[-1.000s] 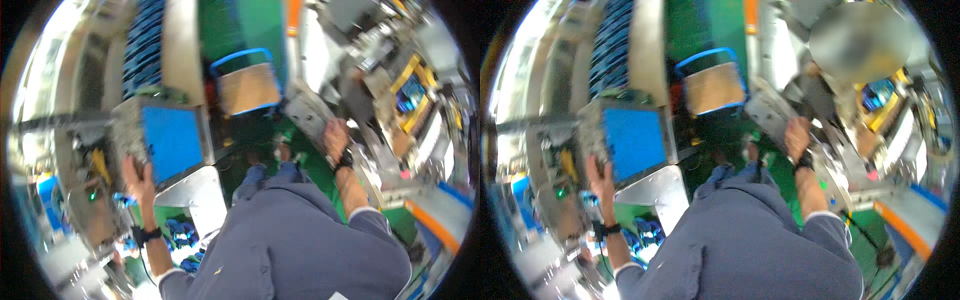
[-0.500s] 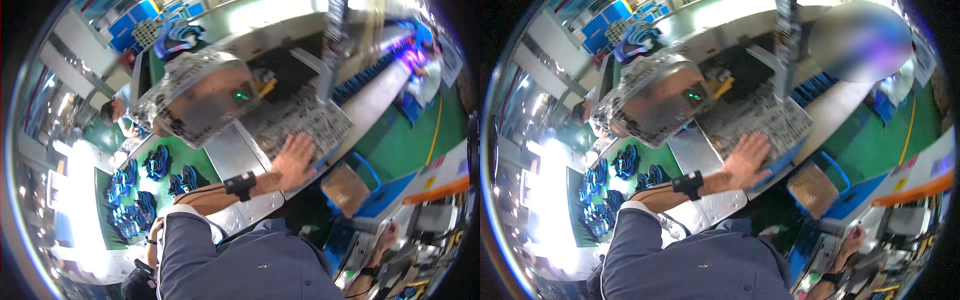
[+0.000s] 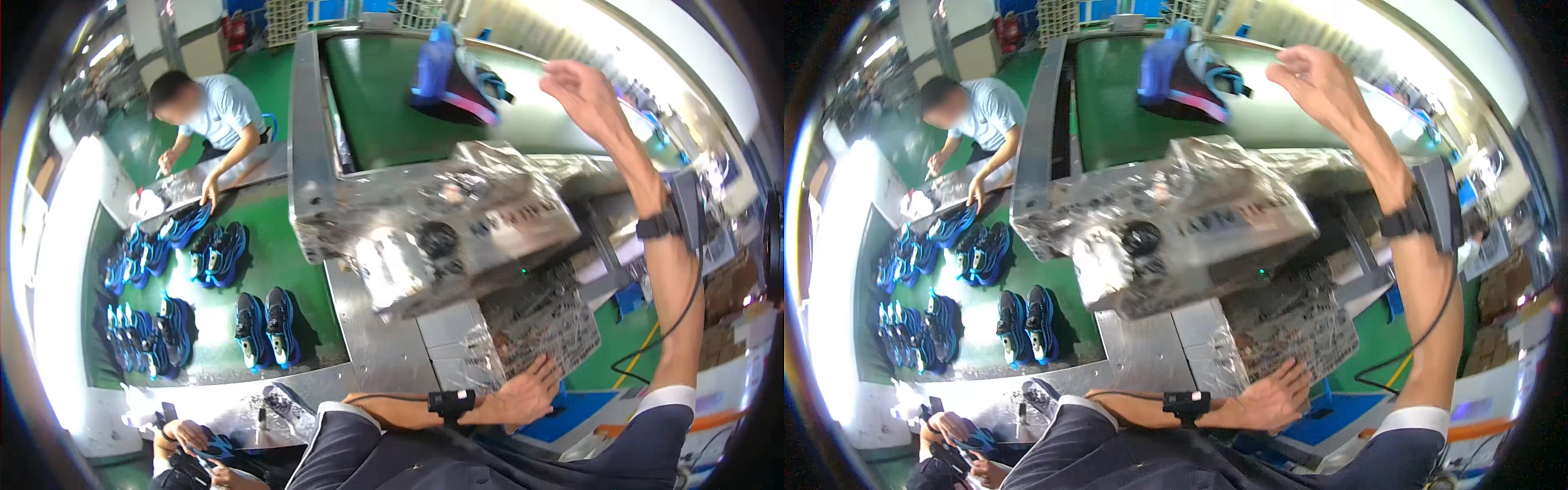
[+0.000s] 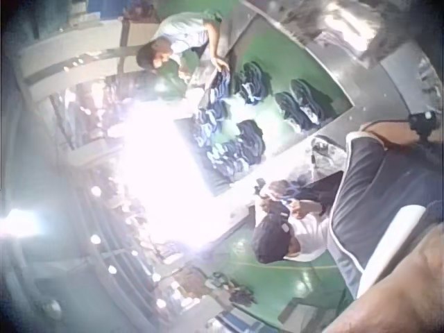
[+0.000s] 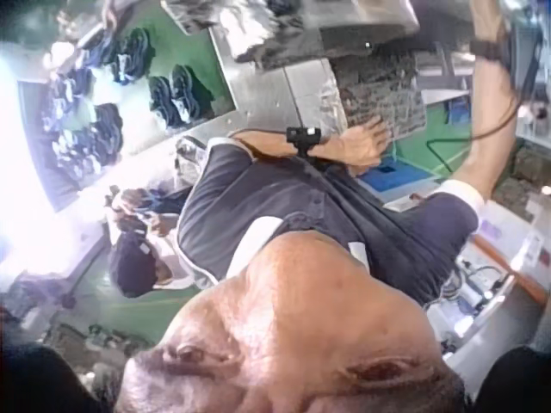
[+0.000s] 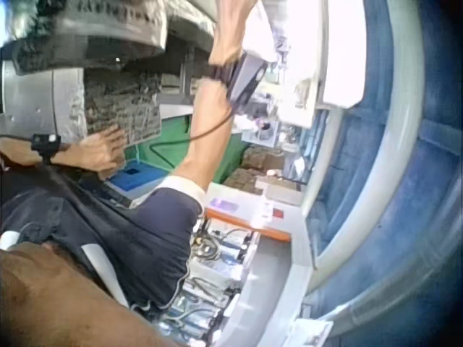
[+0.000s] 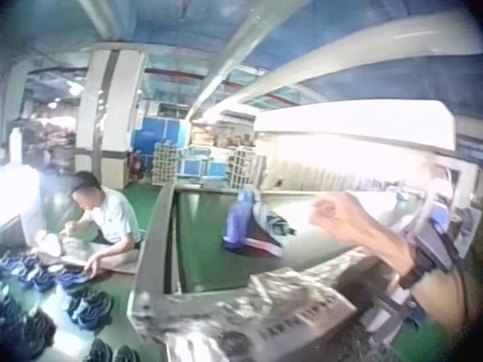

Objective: Operate industrial shoe-lasting and pressing machines to assemble footwear.

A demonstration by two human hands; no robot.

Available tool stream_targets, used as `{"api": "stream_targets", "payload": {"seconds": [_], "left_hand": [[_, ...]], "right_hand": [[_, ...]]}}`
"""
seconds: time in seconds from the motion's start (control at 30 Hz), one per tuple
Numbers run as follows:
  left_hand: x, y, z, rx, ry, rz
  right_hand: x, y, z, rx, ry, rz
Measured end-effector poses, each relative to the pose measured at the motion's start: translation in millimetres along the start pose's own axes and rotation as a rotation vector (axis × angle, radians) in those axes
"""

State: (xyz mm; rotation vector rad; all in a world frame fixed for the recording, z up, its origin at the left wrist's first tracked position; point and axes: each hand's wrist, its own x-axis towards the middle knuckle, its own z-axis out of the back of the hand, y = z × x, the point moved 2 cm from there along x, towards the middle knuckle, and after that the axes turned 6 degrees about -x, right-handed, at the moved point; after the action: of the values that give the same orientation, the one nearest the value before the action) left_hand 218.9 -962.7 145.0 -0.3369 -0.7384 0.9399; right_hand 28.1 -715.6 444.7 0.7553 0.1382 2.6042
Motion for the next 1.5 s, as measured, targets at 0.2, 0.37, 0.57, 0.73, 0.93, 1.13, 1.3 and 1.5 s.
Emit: {"api": "stream_targets", "payload": {"seconds": [0.2, 0.37, 0.57, 0.73, 0.93, 1.13, 1.3, 1.5], "left_hand": [[-5.7, 8.2, -18.9, -0.239, -0.001, -0.086], [-1.0, 10.8, -10.1, -0.22, 0.217, -0.113], [1.3, 17.5, 2.0, -0.207, 0.168, -0.079], [2.2, 15.4, 7.7, -0.277, -0.025, -0.085], [15.2, -2.9, 28.2, -0.38, -0.174, -0.056], [40.0, -19.1, 64.5, -1.499, -0.197, 0.19], [92.7, -95.6, 43.0, -1.396, -0.226, 0.059], [55.9, -200.6, -68.2, -1.793, 0.167, 0.397]], "right_hand": [[132.2, 48.1, -101.6, -0.452, 0.417, -0.153], [98.9, 37.7, -87.5, 0.387, 0.376, 0.312], [93.8, -5.9, -98.6, 0.495, 0.378, -0.002], [40.8, -40.4, -44.3, 0.447, 0.365, -0.273], [-48.1, -65.1, 72.0, -0.072, 0.137, -0.359], [-233.3, 11.9, 178.1, -0.108, -0.114, -0.377], [-378.0, 55.7, 183.2, -0.641, -0.352, -0.507], [-611.6, 83.8, 240.6, -0.495, -0.658, -0.825]]}}
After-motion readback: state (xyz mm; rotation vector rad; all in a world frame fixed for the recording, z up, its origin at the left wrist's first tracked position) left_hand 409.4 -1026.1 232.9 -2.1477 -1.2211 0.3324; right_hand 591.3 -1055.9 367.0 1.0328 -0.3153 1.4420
